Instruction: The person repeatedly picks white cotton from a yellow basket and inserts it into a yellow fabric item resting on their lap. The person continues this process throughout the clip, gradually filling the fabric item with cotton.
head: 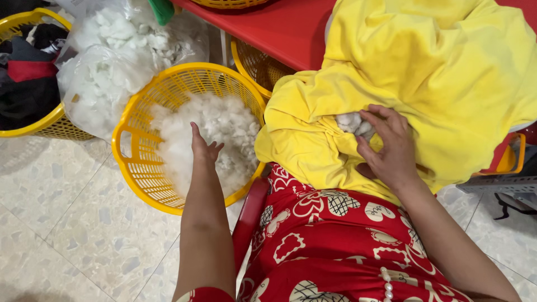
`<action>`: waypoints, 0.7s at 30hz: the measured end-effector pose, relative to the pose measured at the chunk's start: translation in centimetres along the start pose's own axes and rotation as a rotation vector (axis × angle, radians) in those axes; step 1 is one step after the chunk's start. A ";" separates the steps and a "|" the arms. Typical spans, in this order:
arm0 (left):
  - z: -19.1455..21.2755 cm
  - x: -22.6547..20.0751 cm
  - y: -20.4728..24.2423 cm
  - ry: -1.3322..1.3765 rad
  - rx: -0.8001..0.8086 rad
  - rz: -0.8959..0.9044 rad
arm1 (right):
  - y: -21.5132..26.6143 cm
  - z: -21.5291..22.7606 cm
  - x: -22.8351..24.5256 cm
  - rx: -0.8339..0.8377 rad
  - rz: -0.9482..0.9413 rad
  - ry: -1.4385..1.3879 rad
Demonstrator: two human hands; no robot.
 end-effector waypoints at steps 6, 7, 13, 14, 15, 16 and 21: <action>-2.5 0.1 0.8 -0.075 0.012 -0.145 | 0.4 -0.6 -1.6 0.043 -0.090 0.050; -4.4 0.0 1.8 -0.103 0.095 -0.186 | 0.4 -0.7 -1.8 0.044 -0.081 0.059; -16.7 3.2 17.2 -0.285 1.040 -0.363 | -0.1 -1.5 -2.3 0.110 -0.092 0.069; -17.3 4.8 19.0 -0.478 1.029 -0.332 | -0.3 -1.7 -2.4 0.116 -0.084 0.071; -17.6 6.7 20.6 -0.669 1.006 -0.300 | -0.5 -2.1 -2.5 0.124 -0.074 0.072; -18.6 8.7 22.6 -0.749 1.153 -0.259 | -0.7 -2.5 -2.6 0.137 -0.059 0.075; -19.8 16.3 26.4 -0.949 1.100 -0.117 | -2.4 -5.0 -2.5 0.240 0.024 0.142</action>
Point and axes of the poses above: each hand's wrist, its own y-axis away from the middle knuckle, its own z-axis out of the back of the hand, x = y × z, the point moved 6 cm from there along -y, towards the middle knuckle, and after that the axes turned 10 degrees about y, right-handed, at the moved point
